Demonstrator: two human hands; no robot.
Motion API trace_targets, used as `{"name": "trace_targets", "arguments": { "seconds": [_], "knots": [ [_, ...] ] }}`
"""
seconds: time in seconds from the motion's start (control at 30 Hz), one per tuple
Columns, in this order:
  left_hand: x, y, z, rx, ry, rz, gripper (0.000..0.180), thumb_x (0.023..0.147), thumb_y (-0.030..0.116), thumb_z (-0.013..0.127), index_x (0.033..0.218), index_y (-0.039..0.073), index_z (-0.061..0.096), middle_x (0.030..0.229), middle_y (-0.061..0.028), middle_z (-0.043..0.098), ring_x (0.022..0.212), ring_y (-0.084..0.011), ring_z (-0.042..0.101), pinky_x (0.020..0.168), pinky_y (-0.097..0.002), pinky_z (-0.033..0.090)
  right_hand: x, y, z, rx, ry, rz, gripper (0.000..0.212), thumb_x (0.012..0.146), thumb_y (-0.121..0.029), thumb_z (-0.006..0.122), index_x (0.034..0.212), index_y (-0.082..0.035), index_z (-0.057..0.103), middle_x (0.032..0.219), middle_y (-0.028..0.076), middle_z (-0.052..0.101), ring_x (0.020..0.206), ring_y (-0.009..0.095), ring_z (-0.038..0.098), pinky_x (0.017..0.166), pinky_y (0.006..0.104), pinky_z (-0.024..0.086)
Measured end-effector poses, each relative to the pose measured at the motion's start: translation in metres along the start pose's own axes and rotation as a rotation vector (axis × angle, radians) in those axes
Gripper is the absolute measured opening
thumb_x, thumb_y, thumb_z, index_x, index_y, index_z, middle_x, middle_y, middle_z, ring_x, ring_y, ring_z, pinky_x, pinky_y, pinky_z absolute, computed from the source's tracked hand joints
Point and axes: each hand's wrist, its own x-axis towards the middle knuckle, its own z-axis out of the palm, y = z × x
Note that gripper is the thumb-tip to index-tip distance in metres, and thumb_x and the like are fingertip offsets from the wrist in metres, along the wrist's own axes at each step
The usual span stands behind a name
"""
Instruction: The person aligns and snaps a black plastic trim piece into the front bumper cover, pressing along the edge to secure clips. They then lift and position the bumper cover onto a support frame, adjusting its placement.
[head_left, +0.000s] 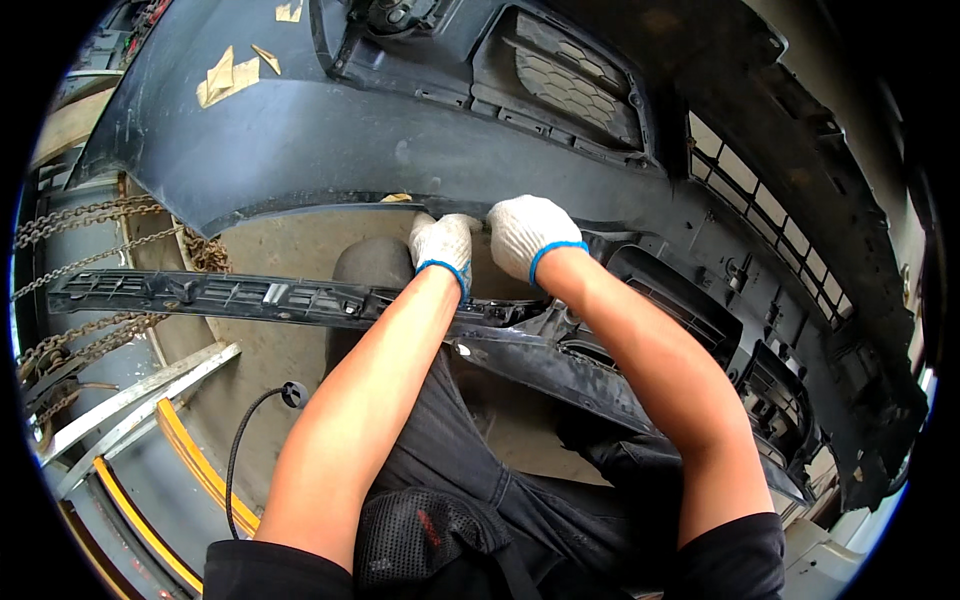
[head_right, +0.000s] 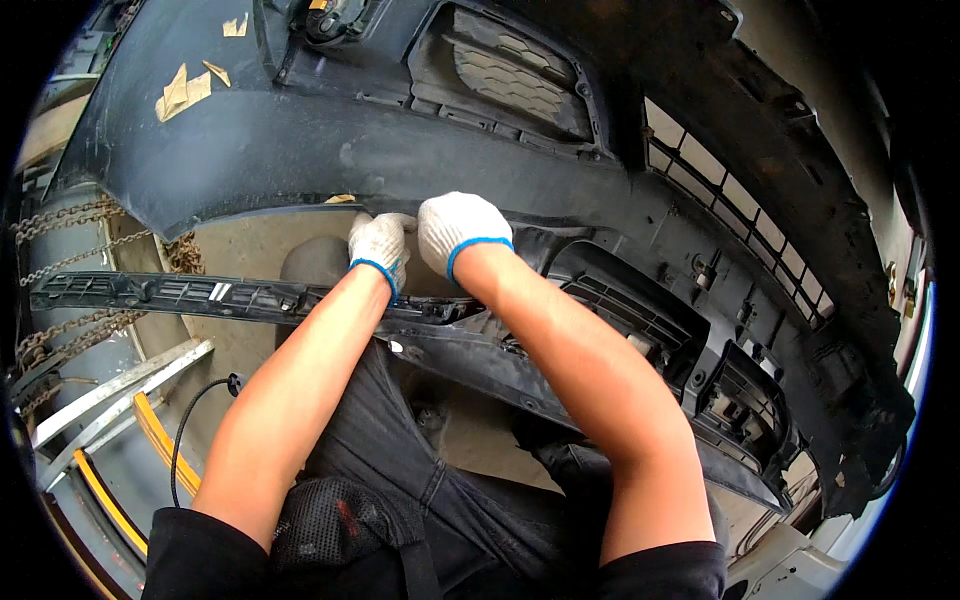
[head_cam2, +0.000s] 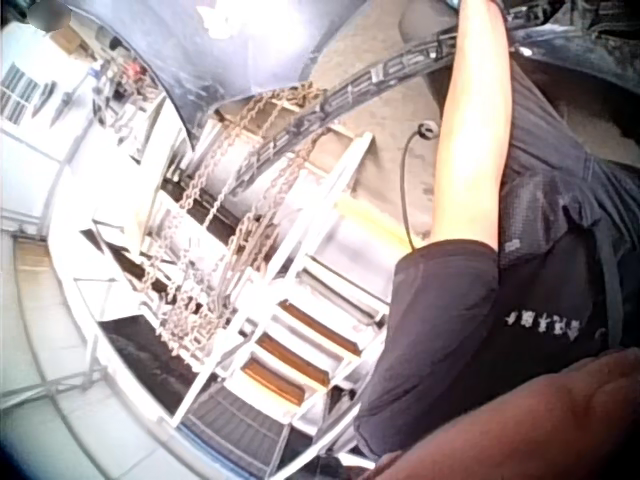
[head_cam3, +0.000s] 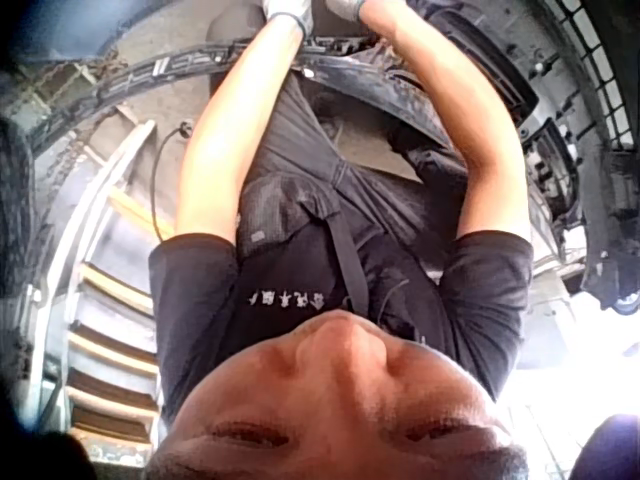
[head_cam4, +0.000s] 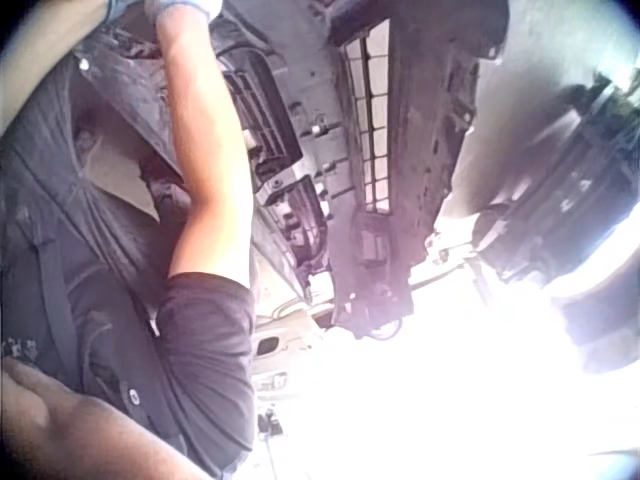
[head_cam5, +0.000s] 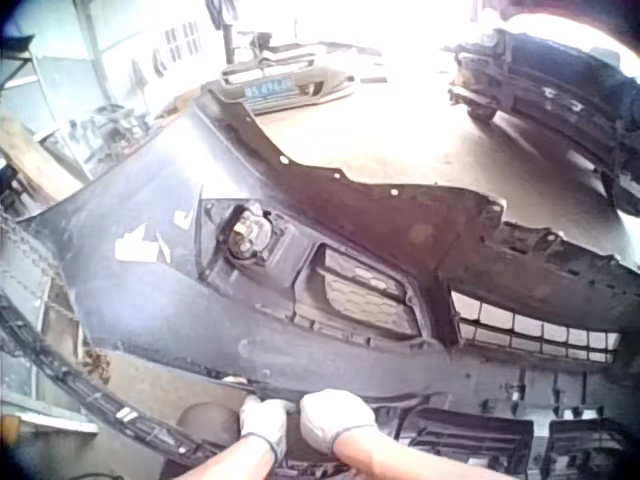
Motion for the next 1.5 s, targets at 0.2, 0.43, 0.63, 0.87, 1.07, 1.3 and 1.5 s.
{"name": "trace_targets", "arguments": {
  "seconds": [0.2,0.43,0.63,0.87,1.07,1.3,1.5],
  "knots": [
    [0.007,-0.002,-0.002,-0.004,0.028,-0.047,0.040,0.073,0.002,0.073,0.108,-0.001,0.054,0.089,-0.0184,0.060,0.071,-0.0260,0.057,0.059,-0.0397,0.045,0.047,0.014,-0.025,-0.064,-0.295,-0.111,0.029,0.076,-0.018,0.067,0.098,-0.002,0.076,0.104,0.022,0.071,0.098,0.035,0.071,0.082,0.0428,0.057],
    [-0.013,0.012,-0.003,-0.041,0.038,-0.103,0.048,0.072,-0.001,0.072,0.116,-0.001,0.053,0.110,-0.0215,0.059,0.091,-0.0318,0.059,0.075,-0.0426,0.049,0.087,0.019,-0.019,-0.228,-0.479,-0.292,0.032,0.076,-0.013,0.061,0.102,0.000,0.075,0.104,0.017,0.073,0.089,0.032,0.069,0.078,0.0453,0.055],
    [0.005,-0.004,-0.004,0.014,0.040,-0.031,0.047,0.072,0.000,0.073,0.114,-0.003,0.052,0.103,-0.0205,0.059,0.083,-0.0283,0.058,0.068,-0.0417,0.047,0.103,0.005,-0.031,-0.269,-0.659,-0.221,0.022,0.071,-0.009,0.062,0.089,-0.002,0.073,0.082,0.012,0.065,0.070,0.028,0.057,0.064,0.0465,0.046],
    [-0.005,-0.002,-0.007,0.062,0.044,0.021,0.036,0.069,0.002,0.074,0.100,-0.004,0.056,0.078,-0.0143,0.057,0.058,-0.0231,0.051,0.057,-0.0401,0.042,0.055,0.034,-0.010,-0.126,-0.335,-0.255,0.027,0.075,-0.017,0.065,0.095,-0.003,0.077,0.099,0.023,0.072,0.091,0.032,0.072,0.079,0.0434,0.056],
    [-0.018,0.008,-0.010,0.182,0.111,0.182,0.045,0.065,0.006,0.076,0.105,-0.010,0.061,0.091,-0.0246,0.067,0.081,-0.0340,0.065,0.076,-0.0434,0.050,-0.052,0.002,-0.006,-0.021,0.166,-0.169,0.019,0.082,-0.013,0.056,0.090,-0.004,0.072,0.086,0.023,0.071,0.083,0.039,0.071,0.075,0.0476,0.056],
    [-0.049,0.034,-0.012,0.244,0.063,0.141,0.048,0.066,0.011,0.076,0.106,-0.012,0.063,0.108,-0.0286,0.067,0.099,-0.0383,0.065,0.088,-0.0431,0.050,-0.057,0.018,0.019,-0.040,0.278,-0.161,0.028,0.088,-0.014,0.054,0.111,-0.005,0.067,0.076,0.021,0.068,0.073,0.039,0.067,0.068,0.0496,0.053],
    [-0.031,0.020,-0.011,0.223,0.069,0.110,0.050,0.068,0.012,0.076,0.109,-0.013,0.062,0.110,-0.0309,0.066,0.100,-0.0386,0.066,0.088,-0.0431,0.051,-0.054,0.014,0.033,-0.046,0.258,-0.087,0.030,0.085,-0.011,0.054,0.112,-0.002,0.065,0.081,0.022,0.069,0.078,0.038,0.069,0.070,0.0480,0.054]
  ]
}}
